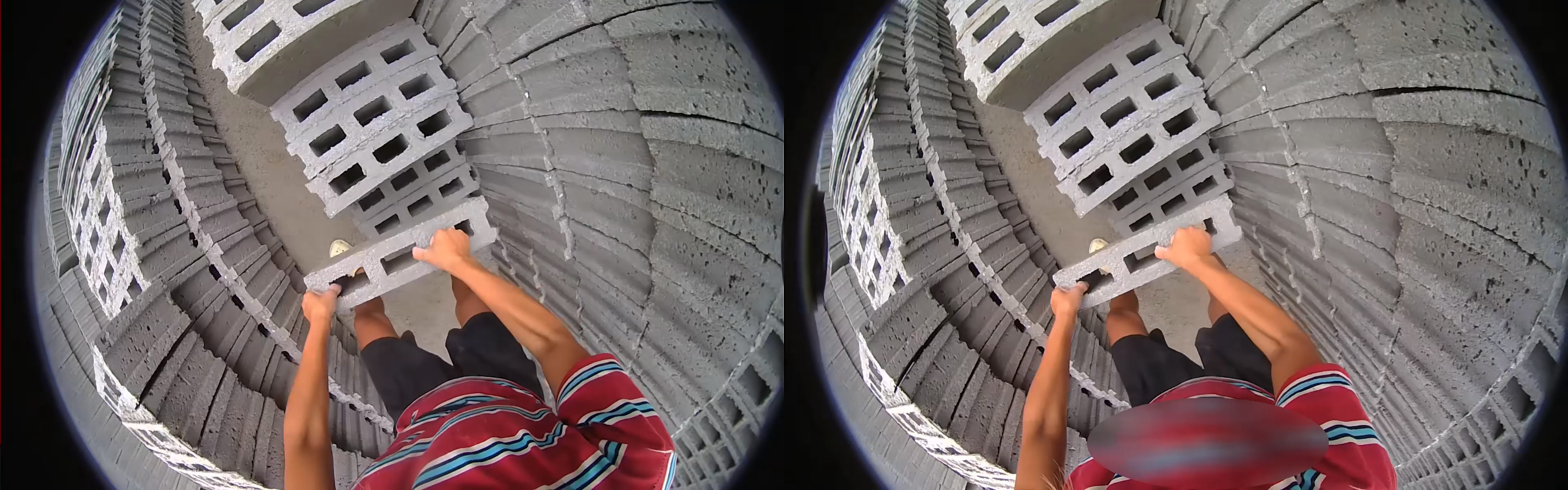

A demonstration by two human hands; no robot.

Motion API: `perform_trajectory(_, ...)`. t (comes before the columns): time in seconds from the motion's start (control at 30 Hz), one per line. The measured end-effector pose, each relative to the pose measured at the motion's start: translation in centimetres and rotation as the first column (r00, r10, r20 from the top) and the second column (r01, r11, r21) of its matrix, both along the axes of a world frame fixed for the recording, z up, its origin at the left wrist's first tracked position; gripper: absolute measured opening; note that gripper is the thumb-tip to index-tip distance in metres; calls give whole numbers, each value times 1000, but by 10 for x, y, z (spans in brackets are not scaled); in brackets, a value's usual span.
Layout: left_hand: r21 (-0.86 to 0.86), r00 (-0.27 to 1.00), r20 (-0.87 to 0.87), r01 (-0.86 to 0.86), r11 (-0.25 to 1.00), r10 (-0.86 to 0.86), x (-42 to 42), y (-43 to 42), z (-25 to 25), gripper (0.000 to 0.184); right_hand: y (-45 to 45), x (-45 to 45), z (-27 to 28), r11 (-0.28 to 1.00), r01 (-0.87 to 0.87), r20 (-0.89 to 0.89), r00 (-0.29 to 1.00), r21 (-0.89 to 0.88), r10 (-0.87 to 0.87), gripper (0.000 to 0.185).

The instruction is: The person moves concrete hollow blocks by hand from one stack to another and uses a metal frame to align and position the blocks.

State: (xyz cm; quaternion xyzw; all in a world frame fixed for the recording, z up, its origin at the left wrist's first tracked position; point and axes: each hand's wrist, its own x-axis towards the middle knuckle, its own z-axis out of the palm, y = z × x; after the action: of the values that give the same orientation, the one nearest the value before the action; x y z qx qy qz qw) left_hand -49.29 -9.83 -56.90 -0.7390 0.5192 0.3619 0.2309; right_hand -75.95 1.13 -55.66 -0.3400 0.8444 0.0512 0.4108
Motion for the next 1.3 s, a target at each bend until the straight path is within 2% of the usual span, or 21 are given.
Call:
perform_trajectory(0.1,-82,983,-58,-177,981,172,2,21,-36,53,-15,-13,-13,997,-73,-35,997,-18,72,45)
perform_trajectory(0.2,-191,982,-97,-178,965,162,-13,31,-60,55,-24,-33,-29,991,-130,-60,990,-33,128,45)
perform_trajectory(0.37,-179,966,-144,-240,954,215,-49,19,-87,57,-48,-66,-44,989,-149,-87,985,-4,148,46)
perform_trajectory(0.53,-193,939,-199,-318,928,280,-93,1,-88,48,-60,-95,-56,991,-131,-113,985,-2,130,47)
perform_trajectory(0.57,-181,956,-161,-274,944,247,-98,-4,-87,47,-64,-100,-57,989,-144,-116,983,18,145,46)
perform_trajectory(0.67,-255,955,-198,-269,929,222,-101,1,-115,48,-71,-112,-63,986,-164,-131,978,-15,161,46)
perform_trajectory(0.77,-217,941,-188,-320,922,282,-106,-5,-122,49,-70,-113,-75,989,-134,-156,980,-55,124,46)
perform_trajectory(0.87,-196,969,-147,-228,954,201,-112,-9,-130,49,-74,-121,-92,996,-90,-88,992,5,90,48)
perform_trajectory(1.03,-219,935,-203,-334,917,292,-124,-6,-122,43,-70,-126,-100,992,-118,-68,991,-45,115,49)
perform_trajectory(1.1,-52,816,-464,-413,909,344,-113,-8,-121,42,-69,-124,-100,992,-113,-80,991,-64,108,49)
perform_trajectory(1.17,103,635,-652,-466,879,413,-96,-13,-119,43,-69,-124,-98,994,-102,-53,994,-41,100,49)
perform_trajectory(1.2,396,321,-708,-557,730,629,-71,-4,-147,59,-71,-125,-97,995,-99,-44,994,-32,98,50)
perform_trajectory(1.27,620,-103,-646,-650,441,756,-39,10,-177,67,-72,-126,-97,996,-89,-44,995,-23,88,51)
perform_trajectory(1.3,523,18,-587,-754,397,809,-52,11,-159,72,-71,-125,-98,995,-96,-54,994,-29,94,51)
